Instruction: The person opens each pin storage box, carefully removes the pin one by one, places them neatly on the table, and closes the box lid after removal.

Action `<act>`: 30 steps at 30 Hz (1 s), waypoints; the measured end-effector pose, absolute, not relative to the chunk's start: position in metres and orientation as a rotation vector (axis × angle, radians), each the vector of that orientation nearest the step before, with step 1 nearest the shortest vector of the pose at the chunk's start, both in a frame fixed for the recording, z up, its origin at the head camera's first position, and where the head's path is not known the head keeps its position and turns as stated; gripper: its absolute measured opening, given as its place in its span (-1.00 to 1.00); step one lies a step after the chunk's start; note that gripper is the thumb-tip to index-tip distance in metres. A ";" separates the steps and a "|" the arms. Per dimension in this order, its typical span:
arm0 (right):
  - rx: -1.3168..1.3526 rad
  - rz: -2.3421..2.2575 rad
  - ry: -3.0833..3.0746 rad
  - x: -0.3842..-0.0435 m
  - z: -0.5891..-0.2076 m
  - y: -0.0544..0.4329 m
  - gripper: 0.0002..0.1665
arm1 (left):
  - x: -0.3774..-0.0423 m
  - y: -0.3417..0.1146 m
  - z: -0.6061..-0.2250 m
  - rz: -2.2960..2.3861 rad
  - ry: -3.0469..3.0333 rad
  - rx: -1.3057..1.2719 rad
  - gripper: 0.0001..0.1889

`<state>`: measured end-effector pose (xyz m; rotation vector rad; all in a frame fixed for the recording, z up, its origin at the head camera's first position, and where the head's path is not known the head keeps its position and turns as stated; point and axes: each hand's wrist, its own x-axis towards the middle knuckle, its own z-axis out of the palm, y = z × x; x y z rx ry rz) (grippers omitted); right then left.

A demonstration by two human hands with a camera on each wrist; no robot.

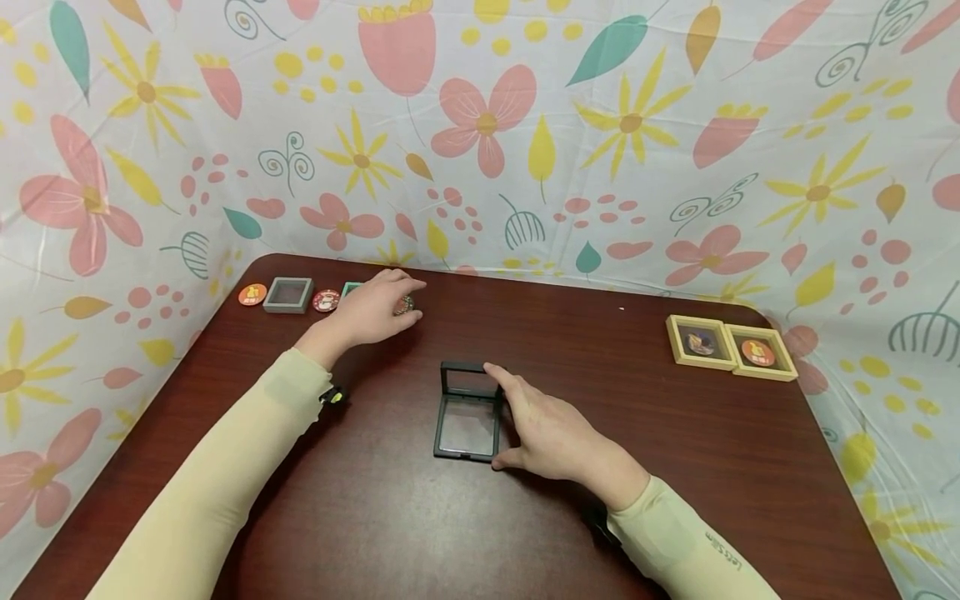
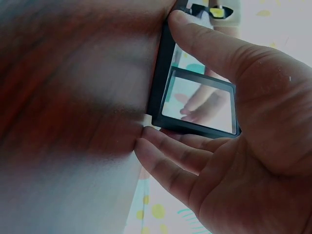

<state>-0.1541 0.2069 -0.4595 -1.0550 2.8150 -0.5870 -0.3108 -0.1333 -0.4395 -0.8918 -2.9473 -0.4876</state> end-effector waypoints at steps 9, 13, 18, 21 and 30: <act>-1.027 -0.585 2.795 -0.155 -0.458 0.207 0.65 | -0.277 -0.114 -0.434 -1.116 -2.945 -0.920 -0.38; -1.032 -0.584 2.796 -0.155 -0.458 0.207 0.65 | -0.262 -0.107 -0.434 -1.340 -3.003 -0.898 -0.29; -1.042 -0.582 2.809 -0.155 -0.459 0.208 0.64 | -0.250 -0.100 -0.439 -1.410 -3.107 -0.980 -0.23; -1.038 -0.586 2.807 -0.155 -0.459 0.208 0.63 | -0.246 -0.097 -0.441 -1.370 -3.174 -1.005 -0.24; -1.027 -0.584 2.800 -0.155 -0.459 0.208 0.63 | -0.246 -0.097 -0.444 -1.391 -3.224 -1.066 -0.30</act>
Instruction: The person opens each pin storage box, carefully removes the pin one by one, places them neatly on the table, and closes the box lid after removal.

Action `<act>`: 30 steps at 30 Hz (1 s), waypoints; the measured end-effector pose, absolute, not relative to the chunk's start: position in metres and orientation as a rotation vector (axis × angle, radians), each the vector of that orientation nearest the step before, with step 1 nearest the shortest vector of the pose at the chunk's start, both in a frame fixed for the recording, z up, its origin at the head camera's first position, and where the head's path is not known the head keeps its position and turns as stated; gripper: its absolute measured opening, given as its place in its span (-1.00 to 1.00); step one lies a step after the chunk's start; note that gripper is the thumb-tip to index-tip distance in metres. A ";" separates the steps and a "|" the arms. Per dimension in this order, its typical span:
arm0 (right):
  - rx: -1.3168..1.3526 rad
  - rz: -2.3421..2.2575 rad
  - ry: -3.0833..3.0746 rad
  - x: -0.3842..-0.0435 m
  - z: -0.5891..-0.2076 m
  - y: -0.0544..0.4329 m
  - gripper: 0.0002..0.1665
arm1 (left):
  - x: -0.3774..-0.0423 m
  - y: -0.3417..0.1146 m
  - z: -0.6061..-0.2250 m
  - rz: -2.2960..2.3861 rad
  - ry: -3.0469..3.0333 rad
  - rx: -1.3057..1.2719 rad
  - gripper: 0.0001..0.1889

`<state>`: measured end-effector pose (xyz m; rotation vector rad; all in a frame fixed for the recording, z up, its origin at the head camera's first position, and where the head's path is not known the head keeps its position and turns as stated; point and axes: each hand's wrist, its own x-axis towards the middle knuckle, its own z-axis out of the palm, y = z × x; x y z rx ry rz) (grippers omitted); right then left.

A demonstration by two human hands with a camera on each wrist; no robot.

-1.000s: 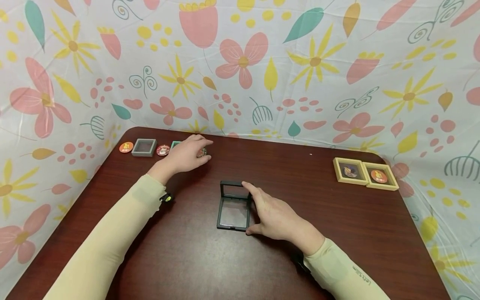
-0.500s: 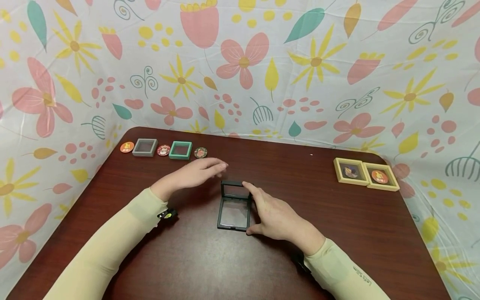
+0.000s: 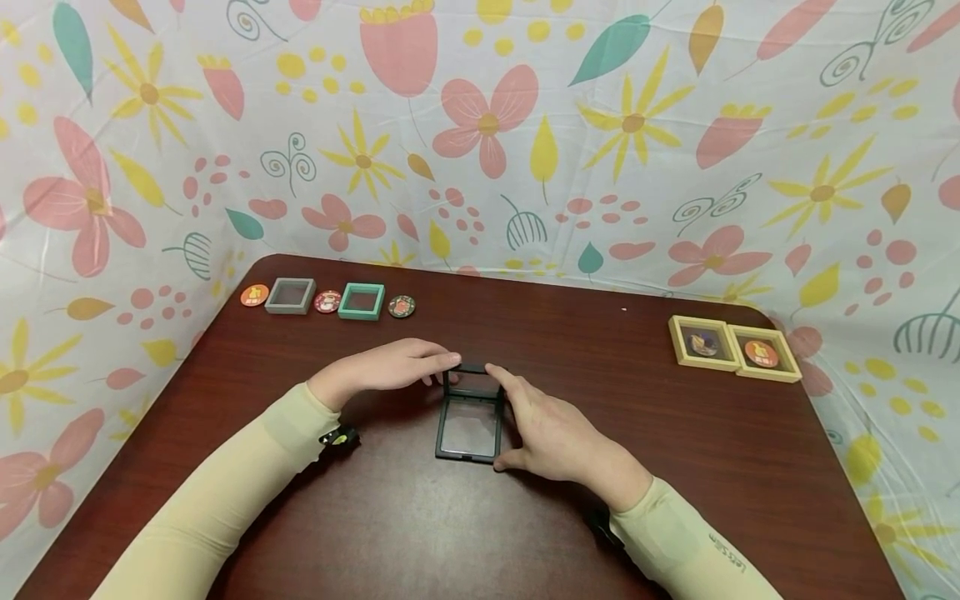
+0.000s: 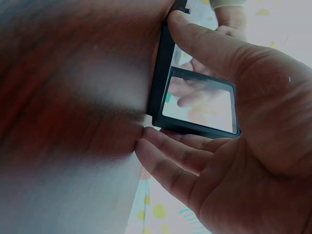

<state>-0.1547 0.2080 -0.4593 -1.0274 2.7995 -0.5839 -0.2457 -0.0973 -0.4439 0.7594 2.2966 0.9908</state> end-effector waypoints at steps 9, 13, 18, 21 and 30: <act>-1.026 -0.573 2.812 -0.155 -0.459 0.208 0.59 | -0.248 -0.101 -0.445 0.985 2.222 0.786 -0.30; -1.041 -0.558 2.821 -0.155 -0.459 0.208 0.56 | -0.248 -0.102 -0.446 0.977 2.218 0.800 -0.33; -1.067 -0.551 2.834 -0.155 -0.460 0.207 0.58 | -0.248 -0.103 -0.448 0.934 2.235 0.882 -0.37; -1.080 -0.551 2.839 -0.155 -0.460 0.207 0.59 | -0.247 -0.103 -0.448 0.903 2.253 0.943 -0.38; -1.129 -0.511 2.811 -0.157 -0.460 0.209 0.47 | -0.239 -0.101 -0.443 0.827 2.287 1.072 -0.29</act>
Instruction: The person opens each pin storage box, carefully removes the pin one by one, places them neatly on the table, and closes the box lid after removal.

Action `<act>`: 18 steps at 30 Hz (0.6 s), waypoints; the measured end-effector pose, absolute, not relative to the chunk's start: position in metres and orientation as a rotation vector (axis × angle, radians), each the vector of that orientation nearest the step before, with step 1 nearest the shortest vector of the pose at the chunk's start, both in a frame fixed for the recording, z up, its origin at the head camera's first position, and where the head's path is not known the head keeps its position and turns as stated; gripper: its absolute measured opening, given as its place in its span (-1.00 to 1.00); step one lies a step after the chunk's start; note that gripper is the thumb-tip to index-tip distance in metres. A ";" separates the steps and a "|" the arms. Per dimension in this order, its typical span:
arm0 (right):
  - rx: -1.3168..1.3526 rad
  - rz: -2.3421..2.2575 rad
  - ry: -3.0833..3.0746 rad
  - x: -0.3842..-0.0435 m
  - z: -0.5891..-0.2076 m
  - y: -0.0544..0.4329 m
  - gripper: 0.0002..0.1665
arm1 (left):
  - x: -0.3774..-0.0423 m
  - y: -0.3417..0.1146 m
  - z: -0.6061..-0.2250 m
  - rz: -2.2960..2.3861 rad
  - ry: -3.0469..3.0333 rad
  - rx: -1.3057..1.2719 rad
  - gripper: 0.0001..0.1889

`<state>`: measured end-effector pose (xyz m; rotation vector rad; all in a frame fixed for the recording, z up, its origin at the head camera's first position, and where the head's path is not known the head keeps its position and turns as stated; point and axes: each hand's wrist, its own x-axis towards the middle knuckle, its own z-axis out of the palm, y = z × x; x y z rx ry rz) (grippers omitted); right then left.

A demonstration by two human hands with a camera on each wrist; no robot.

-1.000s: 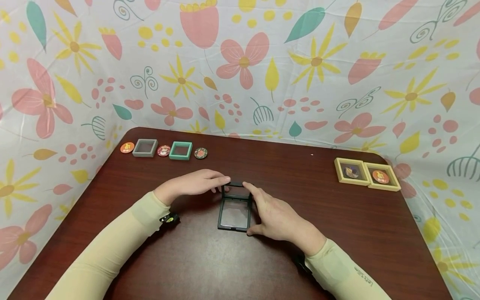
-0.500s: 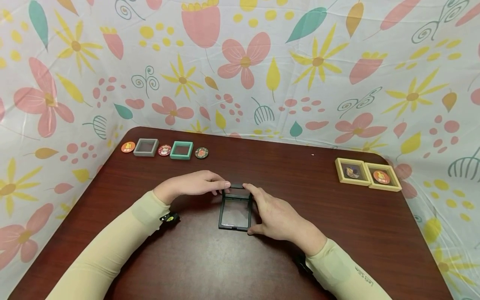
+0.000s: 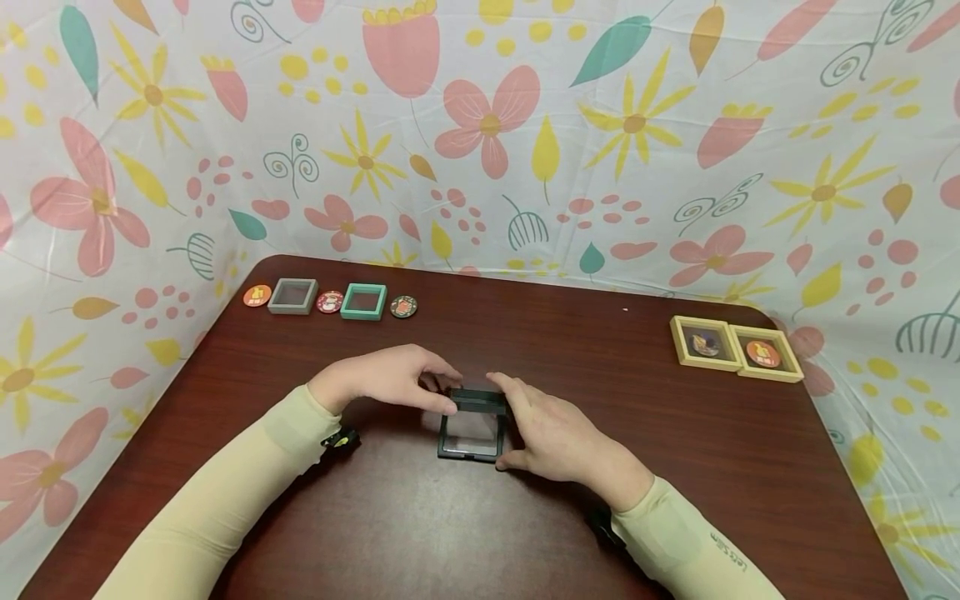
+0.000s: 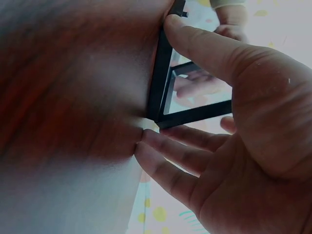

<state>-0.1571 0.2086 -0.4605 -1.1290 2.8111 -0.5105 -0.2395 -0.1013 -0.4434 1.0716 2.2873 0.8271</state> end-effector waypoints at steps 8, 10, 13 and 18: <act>-1.212 -0.498 2.806 -0.158 -0.461 0.209 0.29 | -0.226 -0.091 -0.442 0.581 2.432 1.217 -0.18; -1.219 -0.488 2.801 -0.158 -0.461 0.209 0.28 | -0.222 -0.087 -0.442 0.507 2.464 1.261 -0.20; -1.219 -0.461 2.797 -0.157 -0.460 0.209 0.27 | -0.217 -0.082 -0.442 0.392 2.504 1.320 -0.21; -1.230 -0.415 2.803 -0.156 -0.460 0.208 0.27 | -0.207 -0.076 -0.440 0.241 2.563 1.351 -0.18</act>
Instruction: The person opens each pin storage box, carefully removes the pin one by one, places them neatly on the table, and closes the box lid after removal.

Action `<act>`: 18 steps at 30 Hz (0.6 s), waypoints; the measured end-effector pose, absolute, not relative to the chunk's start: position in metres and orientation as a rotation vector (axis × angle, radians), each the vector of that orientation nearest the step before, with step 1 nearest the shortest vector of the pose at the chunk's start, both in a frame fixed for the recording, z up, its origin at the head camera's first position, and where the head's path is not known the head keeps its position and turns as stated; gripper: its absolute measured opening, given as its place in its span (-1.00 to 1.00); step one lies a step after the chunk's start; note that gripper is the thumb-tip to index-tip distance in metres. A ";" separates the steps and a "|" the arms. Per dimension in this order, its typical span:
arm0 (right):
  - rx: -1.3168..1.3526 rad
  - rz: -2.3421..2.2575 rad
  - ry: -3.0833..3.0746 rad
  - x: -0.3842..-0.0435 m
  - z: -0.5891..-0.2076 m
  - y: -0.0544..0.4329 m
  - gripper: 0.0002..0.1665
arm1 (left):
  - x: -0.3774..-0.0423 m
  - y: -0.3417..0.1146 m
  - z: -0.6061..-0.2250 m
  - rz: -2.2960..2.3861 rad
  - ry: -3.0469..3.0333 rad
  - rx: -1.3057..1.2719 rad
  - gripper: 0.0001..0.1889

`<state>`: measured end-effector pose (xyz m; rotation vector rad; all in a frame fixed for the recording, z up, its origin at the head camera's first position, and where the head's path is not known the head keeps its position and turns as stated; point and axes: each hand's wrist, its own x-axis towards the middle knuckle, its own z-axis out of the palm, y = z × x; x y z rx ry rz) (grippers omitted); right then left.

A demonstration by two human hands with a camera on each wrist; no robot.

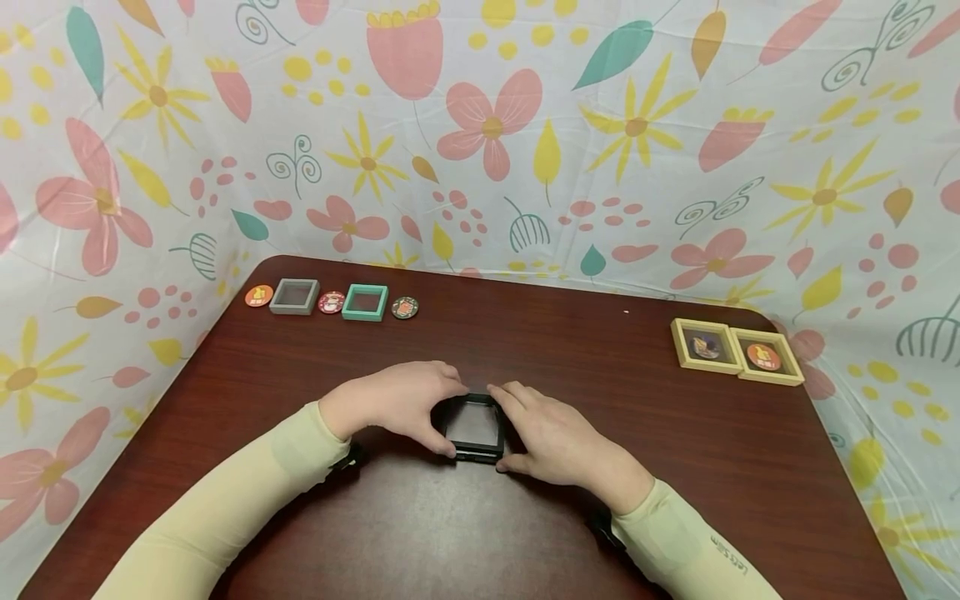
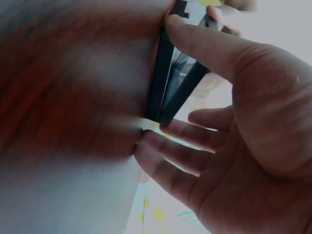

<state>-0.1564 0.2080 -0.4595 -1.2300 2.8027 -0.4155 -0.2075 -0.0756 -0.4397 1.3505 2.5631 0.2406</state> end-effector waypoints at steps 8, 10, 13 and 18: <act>-1.252 -0.397 2.777 -0.156 -0.458 0.209 0.29 | -0.196 -0.067 -0.437 0.054 2.628 1.333 -0.15; -1.253 -0.419 2.767 -0.157 -0.457 0.210 0.29 | -0.194 -0.066 -0.437 0.017 2.645 1.337 -0.15; -1.250 -0.459 2.761 -0.157 -0.457 0.210 0.24 | -0.192 -0.064 -0.438 -0.017 2.663 1.334 -0.15; -1.247 -0.494 2.771 -0.160 -0.458 0.210 0.10 | -0.189 -0.062 -0.437 -0.033 2.677 1.332 -0.19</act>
